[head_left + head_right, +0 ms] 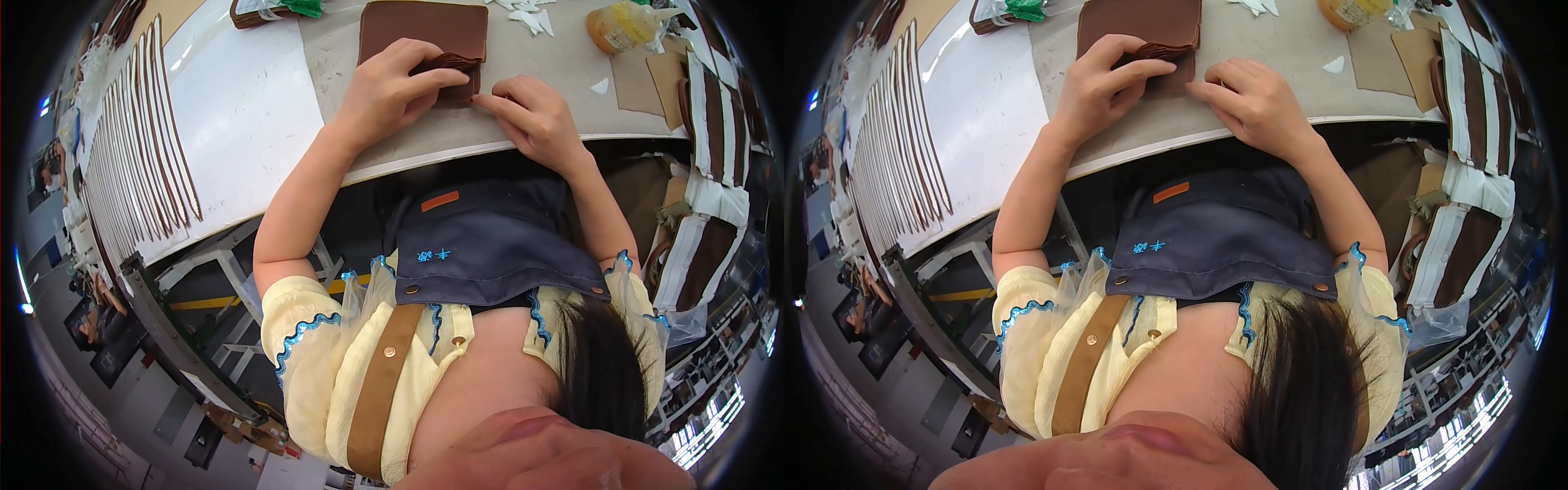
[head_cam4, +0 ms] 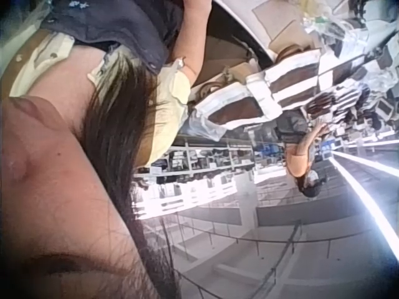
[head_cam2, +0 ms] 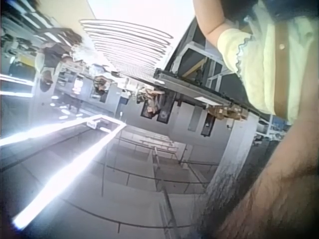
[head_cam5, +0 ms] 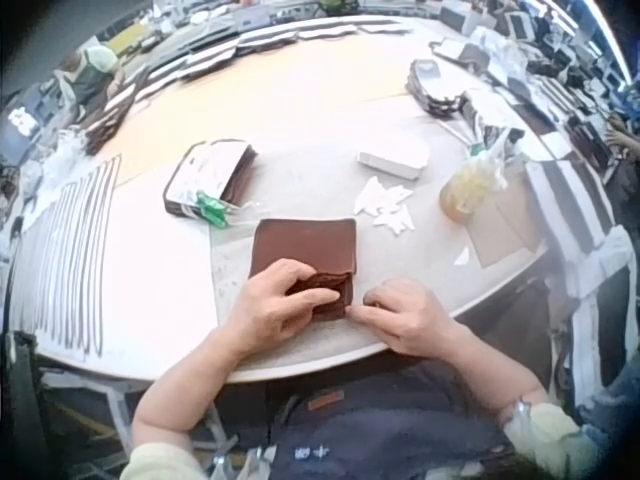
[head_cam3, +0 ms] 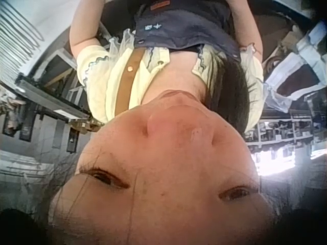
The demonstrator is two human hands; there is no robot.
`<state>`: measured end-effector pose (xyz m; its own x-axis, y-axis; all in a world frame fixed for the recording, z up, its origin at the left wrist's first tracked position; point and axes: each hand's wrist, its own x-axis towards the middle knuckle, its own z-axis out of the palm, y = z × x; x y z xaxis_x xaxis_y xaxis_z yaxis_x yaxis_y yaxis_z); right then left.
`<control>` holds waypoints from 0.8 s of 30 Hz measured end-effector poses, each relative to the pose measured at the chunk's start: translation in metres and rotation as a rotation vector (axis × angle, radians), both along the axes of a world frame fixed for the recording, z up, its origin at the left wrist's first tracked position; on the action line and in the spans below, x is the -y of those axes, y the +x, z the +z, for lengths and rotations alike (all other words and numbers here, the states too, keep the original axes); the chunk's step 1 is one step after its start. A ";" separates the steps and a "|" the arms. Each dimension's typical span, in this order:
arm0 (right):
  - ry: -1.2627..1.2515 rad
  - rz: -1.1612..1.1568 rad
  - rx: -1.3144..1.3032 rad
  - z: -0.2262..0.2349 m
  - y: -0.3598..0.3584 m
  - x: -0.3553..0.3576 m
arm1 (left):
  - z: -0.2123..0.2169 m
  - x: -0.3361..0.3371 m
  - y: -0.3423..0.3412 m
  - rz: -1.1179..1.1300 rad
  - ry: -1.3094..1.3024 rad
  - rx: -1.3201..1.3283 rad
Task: Assembling and folding leather wallet components at a workshop station.
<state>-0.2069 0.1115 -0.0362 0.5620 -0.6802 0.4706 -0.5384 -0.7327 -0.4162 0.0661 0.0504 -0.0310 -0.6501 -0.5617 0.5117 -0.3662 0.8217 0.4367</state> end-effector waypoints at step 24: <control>-0.009 -0.018 -0.002 -0.003 0.000 -0.001 | -0.004 0.000 -0.008 0.045 -0.124 -0.059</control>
